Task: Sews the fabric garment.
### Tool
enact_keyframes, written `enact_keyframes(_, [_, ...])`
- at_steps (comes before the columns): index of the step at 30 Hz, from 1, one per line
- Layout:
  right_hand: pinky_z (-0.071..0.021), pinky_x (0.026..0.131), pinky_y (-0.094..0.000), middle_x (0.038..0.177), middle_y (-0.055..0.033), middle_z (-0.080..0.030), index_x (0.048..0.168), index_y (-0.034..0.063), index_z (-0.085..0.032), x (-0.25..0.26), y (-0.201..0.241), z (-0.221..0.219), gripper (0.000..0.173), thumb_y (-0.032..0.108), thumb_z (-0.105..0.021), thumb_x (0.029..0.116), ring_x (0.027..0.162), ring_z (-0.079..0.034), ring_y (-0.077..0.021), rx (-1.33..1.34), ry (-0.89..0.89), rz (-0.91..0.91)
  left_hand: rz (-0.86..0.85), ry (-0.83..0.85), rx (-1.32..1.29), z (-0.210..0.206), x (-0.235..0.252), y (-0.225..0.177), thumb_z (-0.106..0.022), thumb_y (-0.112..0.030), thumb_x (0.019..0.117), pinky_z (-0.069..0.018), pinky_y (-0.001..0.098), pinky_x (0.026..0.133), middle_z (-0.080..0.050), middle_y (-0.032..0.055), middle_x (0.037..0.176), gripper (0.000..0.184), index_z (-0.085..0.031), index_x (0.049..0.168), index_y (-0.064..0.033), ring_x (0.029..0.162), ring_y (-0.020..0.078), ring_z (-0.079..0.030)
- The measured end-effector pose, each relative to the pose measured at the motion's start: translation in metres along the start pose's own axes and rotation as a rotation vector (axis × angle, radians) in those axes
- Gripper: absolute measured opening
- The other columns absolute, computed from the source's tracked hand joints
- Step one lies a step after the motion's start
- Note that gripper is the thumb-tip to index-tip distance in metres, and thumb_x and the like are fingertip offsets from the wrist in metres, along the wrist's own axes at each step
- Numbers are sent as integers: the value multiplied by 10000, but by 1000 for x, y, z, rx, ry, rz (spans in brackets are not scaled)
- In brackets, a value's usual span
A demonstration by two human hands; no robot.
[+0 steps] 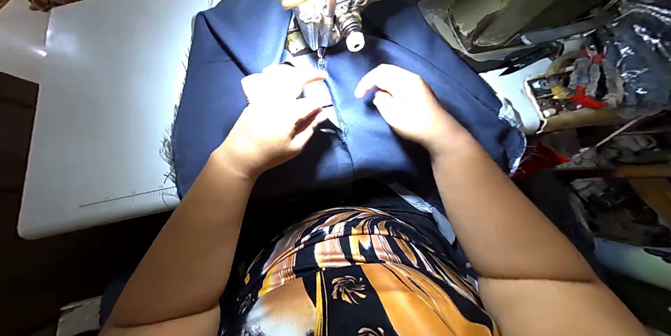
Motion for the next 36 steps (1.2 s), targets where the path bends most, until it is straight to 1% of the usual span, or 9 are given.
enact_keyframes(4, [-469,818,-520,913,-87,-675,907,95,-742,-25,16,-27,256,30,-497,877,970,-643,-291,-83,177,-2,-144,67,-42,-11,25,-5,-503,-273,1021,-470,516,1020,-697,113,1267,339,-702,855,-53,1257,297,-612])
enact_keyframes(7, [-438,793,-559,957,-163,-662,922,25,-728,-12,13,-50,188,64,-547,892,997,-621,-371,-180,307,-17,-200,75,-60,-9,38,-10,-511,-251,1009,-525,444,887,-718,115,1087,318,-690,846,-45,1059,268,-674])
enact_keyframes(11, [-427,798,-580,1051,-155,-698,1016,45,-717,9,10,-63,182,126,-602,902,1051,-629,-358,-115,431,20,-188,73,-11,-2,49,-12,-522,-278,999,-461,434,670,-582,92,775,355,-596,717,-75,783,262,-618])
enact_keyframes(15, [-413,822,-632,1040,-198,-664,994,-26,-720,13,-2,-49,271,71,-484,901,1080,-627,-387,-37,349,-7,-86,205,-50,-11,51,6,-460,-308,946,-461,482,803,-556,155,897,348,-613,807,-28,927,336,-584])
enact_keyframes(18, [-463,950,-593,1106,-99,-715,1180,105,-732,1,-14,-30,327,75,-467,990,1107,-661,-274,-6,164,-134,-78,203,-61,-18,52,19,-420,-224,920,-445,511,805,-564,174,918,289,-599,823,-20,965,361,-578])
enact_keyframes(22, [-501,866,-496,963,-74,-719,983,74,-746,-27,0,-25,273,199,-507,1017,971,-673,-229,24,-26,-131,-79,143,-132,-32,56,26,-437,-250,1025,-447,507,781,-606,139,883,322,-648,931,-25,918,309,-627])
enact_keyframes(25, [-463,749,-455,791,-39,-646,818,107,-702,-38,11,-35,304,345,-596,974,814,-623,-219,-48,-48,-70,-65,89,-164,-42,60,30,-437,-272,1070,-451,436,738,-584,106,824,355,-629,889,-34,830,252,-613])
enact_keyframes(34, [-416,773,-469,726,-28,-615,782,123,-706,-38,10,-51,225,288,-636,918,760,-601,-218,-113,17,-93,1,16,-253,-56,50,39,-416,-212,971,-438,522,775,-583,141,876,314,-630,838,-23,948,325,-601])
enact_keyframes(36, [-417,780,-467,737,-28,-620,789,123,-708,-38,9,-52,225,292,-636,919,767,-604,-213,-97,18,-101,3,8,-260,-54,50,39,-419,-182,996,-450,478,771,-585,144,870,305,-618,845,-7,920,299,-607])
Point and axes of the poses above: each hand's wrist, its own x-axis towards the middle knuckle, its own z-axis out of the back of the hand, y = z × x, the point moved 6 cm from there along x, towards the middle knuckle
